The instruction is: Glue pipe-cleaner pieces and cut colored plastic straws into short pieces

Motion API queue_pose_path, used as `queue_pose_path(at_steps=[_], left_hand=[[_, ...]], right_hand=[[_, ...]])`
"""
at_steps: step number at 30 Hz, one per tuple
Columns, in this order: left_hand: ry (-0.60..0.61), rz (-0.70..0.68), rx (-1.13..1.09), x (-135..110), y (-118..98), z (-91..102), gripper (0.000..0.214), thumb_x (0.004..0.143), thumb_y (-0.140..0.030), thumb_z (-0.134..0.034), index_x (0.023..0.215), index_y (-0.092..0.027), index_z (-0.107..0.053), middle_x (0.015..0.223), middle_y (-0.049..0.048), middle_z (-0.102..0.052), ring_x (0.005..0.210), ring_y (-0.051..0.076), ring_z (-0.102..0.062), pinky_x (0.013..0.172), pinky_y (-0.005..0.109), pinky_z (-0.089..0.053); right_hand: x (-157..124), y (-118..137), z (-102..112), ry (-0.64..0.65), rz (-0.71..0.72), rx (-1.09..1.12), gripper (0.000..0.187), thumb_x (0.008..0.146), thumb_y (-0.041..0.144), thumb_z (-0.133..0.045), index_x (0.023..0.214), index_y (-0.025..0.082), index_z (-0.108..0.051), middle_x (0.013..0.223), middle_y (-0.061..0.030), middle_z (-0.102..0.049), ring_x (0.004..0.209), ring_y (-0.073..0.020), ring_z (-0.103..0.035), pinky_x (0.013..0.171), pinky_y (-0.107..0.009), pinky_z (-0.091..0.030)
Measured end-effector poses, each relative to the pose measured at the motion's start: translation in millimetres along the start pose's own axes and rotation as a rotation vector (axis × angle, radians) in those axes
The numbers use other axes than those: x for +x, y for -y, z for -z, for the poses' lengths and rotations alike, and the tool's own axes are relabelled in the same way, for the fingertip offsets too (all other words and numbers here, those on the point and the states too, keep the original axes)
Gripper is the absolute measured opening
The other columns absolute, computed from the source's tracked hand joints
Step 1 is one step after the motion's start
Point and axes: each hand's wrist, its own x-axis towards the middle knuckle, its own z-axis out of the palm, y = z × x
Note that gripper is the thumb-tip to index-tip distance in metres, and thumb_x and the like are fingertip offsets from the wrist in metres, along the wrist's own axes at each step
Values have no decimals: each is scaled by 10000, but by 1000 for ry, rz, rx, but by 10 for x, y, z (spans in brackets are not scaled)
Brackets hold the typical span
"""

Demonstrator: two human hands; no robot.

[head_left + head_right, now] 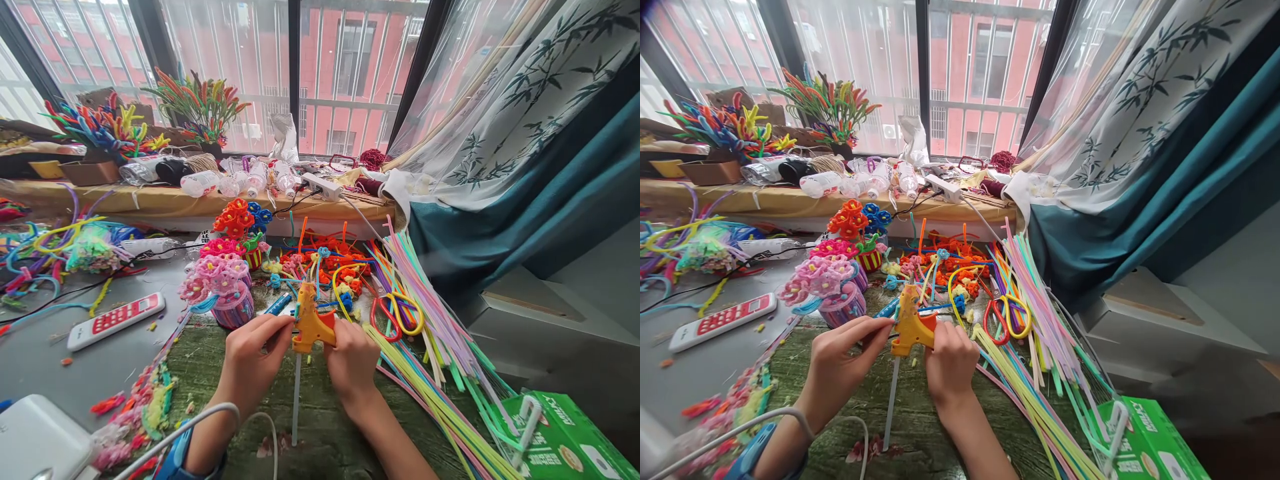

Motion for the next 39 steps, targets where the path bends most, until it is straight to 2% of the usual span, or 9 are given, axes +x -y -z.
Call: queue_pose_path(at_steps=[12,21,34,39], left_hand=[[7,68,-17,-21,-25,-21,129,831,-99,-601,783,-137,-715,645,-2,-684,518,86,-593,541,176,-471],[36,89,5,-7,-42,-20,135,830,-117,-590,779,-151,-711,638,-7,-685,506,89,-582,520,181,-464],[34,275,-117,-27,-31,-43,147,808,-183,-614,737,-137,-734,613,6,-723,480,110,-597,484,196,-490],[27,288,-120,-31,-48,-49,146,805,-196,-623,739,-132,-737,623,15,-729,486,121,-614,491,207,-505]], right_hand=[[36,-3,75,-85,88,-122,238,736,3,-525,594,194,-542,541,-3,-569,550,-175,-492,525,-285,-213],[28,-1,78,-96,108,-163,274,797,6,-521,597,193,-535,543,-4,-554,560,-175,-469,528,-287,-209],[60,32,178,-112,161,-243,333,864,19,-477,588,205,-498,538,-15,-529,557,-186,-436,524,-302,-207],[47,36,173,-97,149,-256,307,838,20,-519,593,205,-497,547,-12,-535,565,-182,-435,526,-298,-207]])
